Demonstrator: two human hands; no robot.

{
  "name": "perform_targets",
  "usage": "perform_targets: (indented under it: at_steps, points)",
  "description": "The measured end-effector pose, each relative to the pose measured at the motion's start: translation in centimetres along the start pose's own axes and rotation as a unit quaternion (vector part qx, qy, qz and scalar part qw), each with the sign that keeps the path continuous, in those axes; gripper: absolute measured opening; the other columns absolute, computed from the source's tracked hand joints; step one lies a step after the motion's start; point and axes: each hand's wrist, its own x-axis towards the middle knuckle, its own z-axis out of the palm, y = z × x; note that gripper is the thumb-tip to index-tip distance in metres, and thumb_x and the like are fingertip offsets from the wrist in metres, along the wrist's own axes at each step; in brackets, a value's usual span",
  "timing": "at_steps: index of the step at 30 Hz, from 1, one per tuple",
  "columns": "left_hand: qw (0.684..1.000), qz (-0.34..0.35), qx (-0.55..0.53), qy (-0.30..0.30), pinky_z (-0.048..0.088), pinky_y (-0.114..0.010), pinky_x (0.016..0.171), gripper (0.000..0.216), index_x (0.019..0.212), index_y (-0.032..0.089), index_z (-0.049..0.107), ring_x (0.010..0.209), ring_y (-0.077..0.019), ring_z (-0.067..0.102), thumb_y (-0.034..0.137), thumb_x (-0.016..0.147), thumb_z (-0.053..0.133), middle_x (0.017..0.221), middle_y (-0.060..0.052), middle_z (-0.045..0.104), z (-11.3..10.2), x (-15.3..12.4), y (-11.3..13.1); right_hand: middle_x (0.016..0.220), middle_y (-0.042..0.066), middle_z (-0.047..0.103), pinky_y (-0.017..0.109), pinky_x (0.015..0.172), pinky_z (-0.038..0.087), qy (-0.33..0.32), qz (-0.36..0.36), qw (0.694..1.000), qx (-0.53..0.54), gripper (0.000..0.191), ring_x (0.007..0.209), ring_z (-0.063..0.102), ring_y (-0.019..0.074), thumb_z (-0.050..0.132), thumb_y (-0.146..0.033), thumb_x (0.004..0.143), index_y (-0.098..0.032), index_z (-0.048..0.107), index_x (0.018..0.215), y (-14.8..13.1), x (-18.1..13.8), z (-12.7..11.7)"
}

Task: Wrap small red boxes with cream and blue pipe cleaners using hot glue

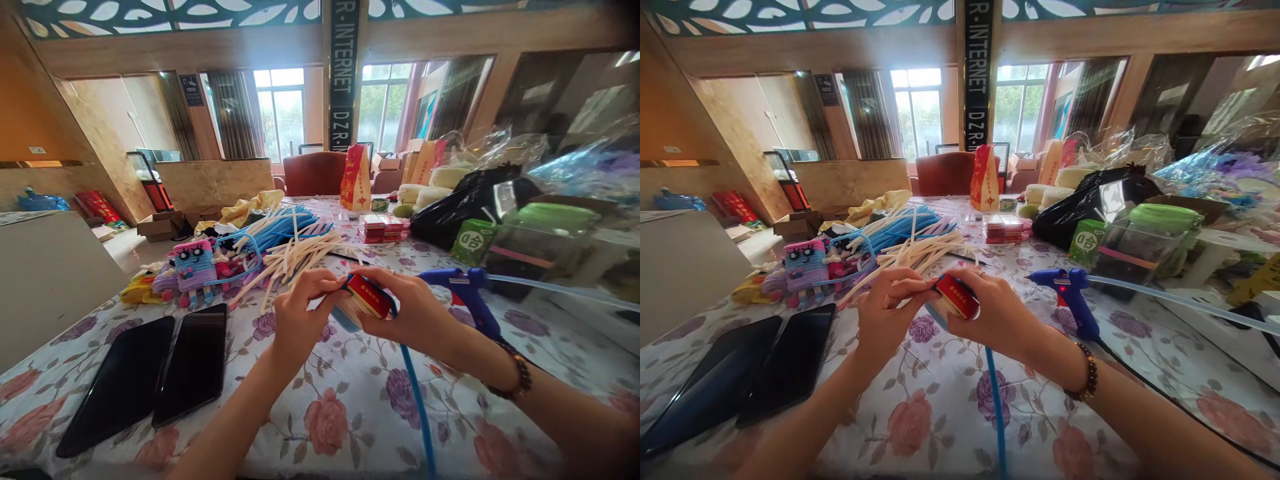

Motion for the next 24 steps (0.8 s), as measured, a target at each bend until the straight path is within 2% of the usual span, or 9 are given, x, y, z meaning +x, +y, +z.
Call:
perform_targets:
  at_steps: [4, 11, 16, 19, 24]
  points:
    - [0.998, -0.038, -0.016, -0.049, 0.057, -0.021, 0.068, 0.022, 0.09, 0.022, 0.056, 0.078, -0.0152, 0.071, 0.018, 0.072, 0.07, 0.079, 0.003, 0.074, -0.5, 0.3, -0.2, 0.09, 0.004, 0.071, 0.029, 0.066, 0.05, 0.006, 0.016, 1.0, -0.005, 0.047, 0.071, 0.066, 0.0179, 0.061, -0.025, 0.064, -0.018, 0.058, 0.111, 0.2, 0.0, 0.6]
    - [0.995, -0.027, 0.028, -0.091, 0.056, -0.022, 0.075, 0.033, 0.094, 0.023, 0.056, 0.078, -0.0132, 0.07, 0.017, 0.067, 0.074, 0.078, 0.005, 0.073, -0.7, 0.5, -0.4, 0.082, 0.001, 0.07, 0.026, 0.062, 0.046, -0.022, 0.033, 0.999, 0.009, 0.042, 0.064, 0.062, 0.0147, 0.061, -0.026, 0.067, -0.022, 0.056, 0.109, 0.2, -0.4, 1.6]
    - [0.991, -0.028, -0.006, -0.131, 0.056, -0.028, 0.081, 0.039, 0.099, 0.022, 0.055, 0.084, -0.0158, 0.07, 0.026, 0.066, 0.075, 0.087, 0.001, 0.072, -0.9, 0.7, -0.3, 0.083, -0.001, 0.067, 0.024, 0.062, 0.045, -0.039, 0.031, 0.998, 0.025, 0.052, 0.064, 0.061, 0.0132, 0.062, -0.026, 0.068, -0.022, 0.047, 0.117, 0.7, -0.7, 1.7]
    - [0.984, -0.047, -0.03, -0.166, 0.055, -0.029, 0.086, 0.045, 0.103, 0.023, 0.054, 0.088, -0.0165, 0.069, 0.024, 0.064, 0.076, 0.095, 0.0, 0.073, -1.0, 0.9, -0.2, 0.083, -0.001, 0.066, 0.025, 0.063, 0.045, -0.056, 0.031, 0.997, 0.045, 0.056, 0.067, 0.061, 0.0138, 0.062, -0.028, 0.07, -0.023, 0.04, 0.122, 0.8, -0.9, 1.6]
    - [0.973, -0.057, -0.028, -0.222, 0.053, -0.029, 0.088, 0.046, 0.106, 0.023, 0.054, 0.092, -0.018, 0.068, 0.027, 0.065, 0.076, 0.094, 0.0, 0.073, -1.2, 1.1, 0.4, 0.084, -0.002, 0.065, 0.026, 0.064, 0.045, -0.082, 0.044, 0.994, 0.047, 0.06, 0.069, 0.062, 0.0148, 0.061, -0.027, 0.071, -0.024, 0.034, 0.125, 0.8, -1.2, 1.2]
